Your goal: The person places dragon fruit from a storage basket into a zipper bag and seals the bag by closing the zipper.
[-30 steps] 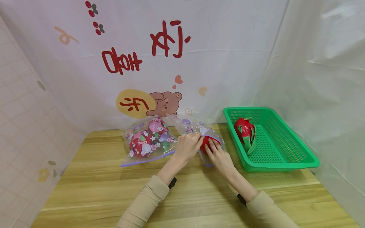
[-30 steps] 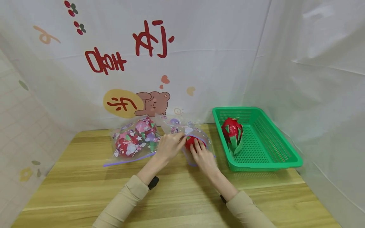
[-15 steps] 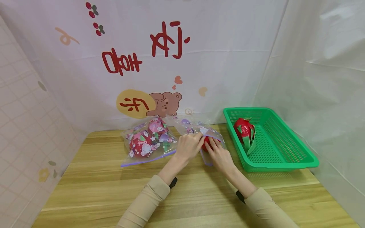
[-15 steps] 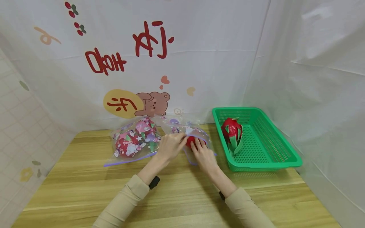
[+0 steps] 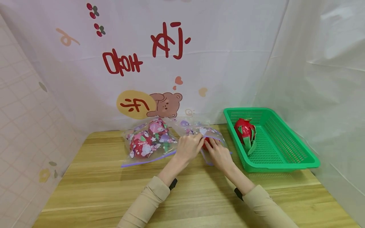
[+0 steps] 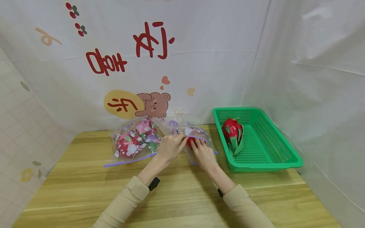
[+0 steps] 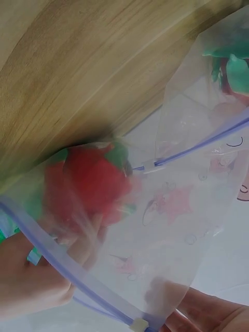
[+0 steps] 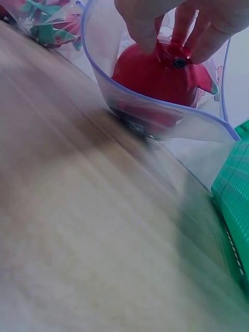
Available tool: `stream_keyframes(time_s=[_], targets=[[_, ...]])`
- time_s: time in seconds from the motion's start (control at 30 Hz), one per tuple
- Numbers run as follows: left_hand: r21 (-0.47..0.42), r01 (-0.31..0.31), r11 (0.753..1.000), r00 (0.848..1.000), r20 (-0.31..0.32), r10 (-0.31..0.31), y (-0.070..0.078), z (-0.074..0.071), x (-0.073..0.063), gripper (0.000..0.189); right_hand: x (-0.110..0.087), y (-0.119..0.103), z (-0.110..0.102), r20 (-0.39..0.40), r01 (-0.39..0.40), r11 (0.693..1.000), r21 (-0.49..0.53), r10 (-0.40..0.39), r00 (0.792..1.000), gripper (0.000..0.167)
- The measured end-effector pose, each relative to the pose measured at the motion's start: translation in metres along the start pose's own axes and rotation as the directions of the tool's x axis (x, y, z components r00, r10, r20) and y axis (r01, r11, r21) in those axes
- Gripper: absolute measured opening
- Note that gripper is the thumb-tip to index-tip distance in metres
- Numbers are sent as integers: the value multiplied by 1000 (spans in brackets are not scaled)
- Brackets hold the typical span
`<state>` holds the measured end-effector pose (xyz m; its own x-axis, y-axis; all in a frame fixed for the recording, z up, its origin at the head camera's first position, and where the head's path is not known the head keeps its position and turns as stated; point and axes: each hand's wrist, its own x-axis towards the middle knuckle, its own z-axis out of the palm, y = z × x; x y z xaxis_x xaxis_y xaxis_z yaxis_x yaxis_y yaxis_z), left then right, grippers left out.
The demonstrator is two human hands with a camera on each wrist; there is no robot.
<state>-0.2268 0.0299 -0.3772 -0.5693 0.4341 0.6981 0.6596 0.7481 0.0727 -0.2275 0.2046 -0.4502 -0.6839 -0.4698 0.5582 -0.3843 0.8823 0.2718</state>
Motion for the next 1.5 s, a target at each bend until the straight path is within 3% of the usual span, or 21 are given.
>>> stream_keyframes(time_s=[0.3, 0.57, 0.8, 0.97, 1.23, 1.5], targets=[[2, -13, 1000, 1000, -15, 13, 0, -2, 0, 16, 8, 4, 7, -27, 2, 1000, 11, -2, 1000, 33], [-30, 27, 999, 999, -25, -27, -6, 2, 1, 15, 4, 11, 14, -42, 33, 999, 34, -32, 999, 44], [53, 34, 998, 999, -39, -32, -9, 4, 5, 10, -4, 14, 12, -23, 20, 998, 62, -18, 1000, 48], [64, 44, 997, 998, -39, -41, -9, 5, 10, 12, -6, 14, 11, -35, 23, 998, 52, -21, 999, 50], [85, 19, 996, 998, -60, -14, -8, 4, 10, 12, 0, 10, 9, -53, 19, 998, 55, -16, 998, 46], [92, -14, 996, 997, -76, 21, -5, 3, 8, 11, 4, 7, 8, 1, -21, 1000, 23, 21, 1000, 43]])
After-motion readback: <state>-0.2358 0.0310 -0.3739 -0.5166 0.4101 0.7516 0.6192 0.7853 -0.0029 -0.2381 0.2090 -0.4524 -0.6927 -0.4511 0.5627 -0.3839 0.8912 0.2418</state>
